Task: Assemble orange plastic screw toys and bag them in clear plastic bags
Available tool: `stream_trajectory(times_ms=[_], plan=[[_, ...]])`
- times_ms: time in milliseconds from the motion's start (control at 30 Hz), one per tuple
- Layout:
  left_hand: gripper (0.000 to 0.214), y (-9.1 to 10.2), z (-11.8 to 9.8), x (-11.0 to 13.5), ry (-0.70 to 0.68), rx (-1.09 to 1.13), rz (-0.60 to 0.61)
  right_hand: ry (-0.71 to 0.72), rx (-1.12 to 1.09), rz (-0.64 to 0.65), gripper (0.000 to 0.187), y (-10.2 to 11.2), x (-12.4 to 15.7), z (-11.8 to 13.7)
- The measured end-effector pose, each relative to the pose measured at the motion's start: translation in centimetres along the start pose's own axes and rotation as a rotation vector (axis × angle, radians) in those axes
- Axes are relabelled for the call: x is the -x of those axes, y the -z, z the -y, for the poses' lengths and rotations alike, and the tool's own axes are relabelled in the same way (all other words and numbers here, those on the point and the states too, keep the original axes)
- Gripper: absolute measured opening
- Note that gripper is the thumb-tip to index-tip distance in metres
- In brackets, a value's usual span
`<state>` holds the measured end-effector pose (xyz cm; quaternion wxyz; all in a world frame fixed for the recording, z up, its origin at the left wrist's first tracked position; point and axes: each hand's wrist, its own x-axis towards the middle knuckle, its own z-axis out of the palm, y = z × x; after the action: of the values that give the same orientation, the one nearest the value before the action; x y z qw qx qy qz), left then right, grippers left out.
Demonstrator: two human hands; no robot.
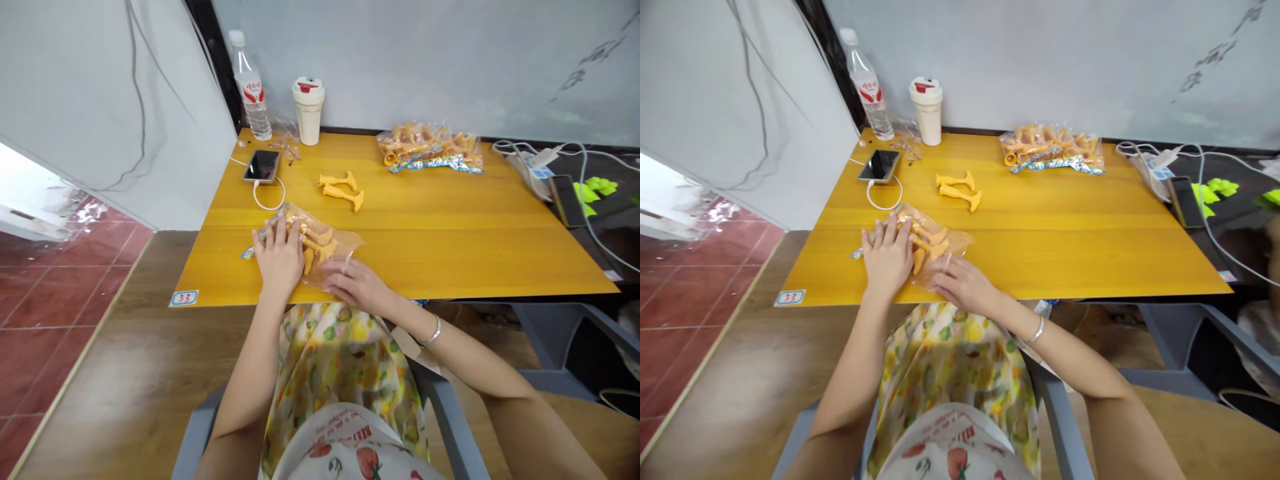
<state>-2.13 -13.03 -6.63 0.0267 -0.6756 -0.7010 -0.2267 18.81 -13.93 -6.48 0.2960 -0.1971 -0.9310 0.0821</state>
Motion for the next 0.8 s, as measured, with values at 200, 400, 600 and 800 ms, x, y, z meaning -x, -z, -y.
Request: stream_trajectory(times_ms=[200,400,600,800], plan=[[0.055,-0.2,-0.6,0.2,0.026,0.029,-0.03,0.035,0.045,0.145,0.024,2.2,0.8,0.6],[0.062,-0.9,-0.7,0.5,0.011,0.09,-0.062,-0.366,0.067,-0.251,0.033,7.1,-1.8,-6.2],[0.066,-1.6,-0.7,0.4,-0.003,0.089,-0.082,-0.632,0.369,0.112,0.037,3.3,-8.8,-13.0],[0.062,-1.6,-0.4,0.4,0.023,0.103,-0.128,-0.731,0.422,0.191,0.059,2.2,-10.2,-13.3]])
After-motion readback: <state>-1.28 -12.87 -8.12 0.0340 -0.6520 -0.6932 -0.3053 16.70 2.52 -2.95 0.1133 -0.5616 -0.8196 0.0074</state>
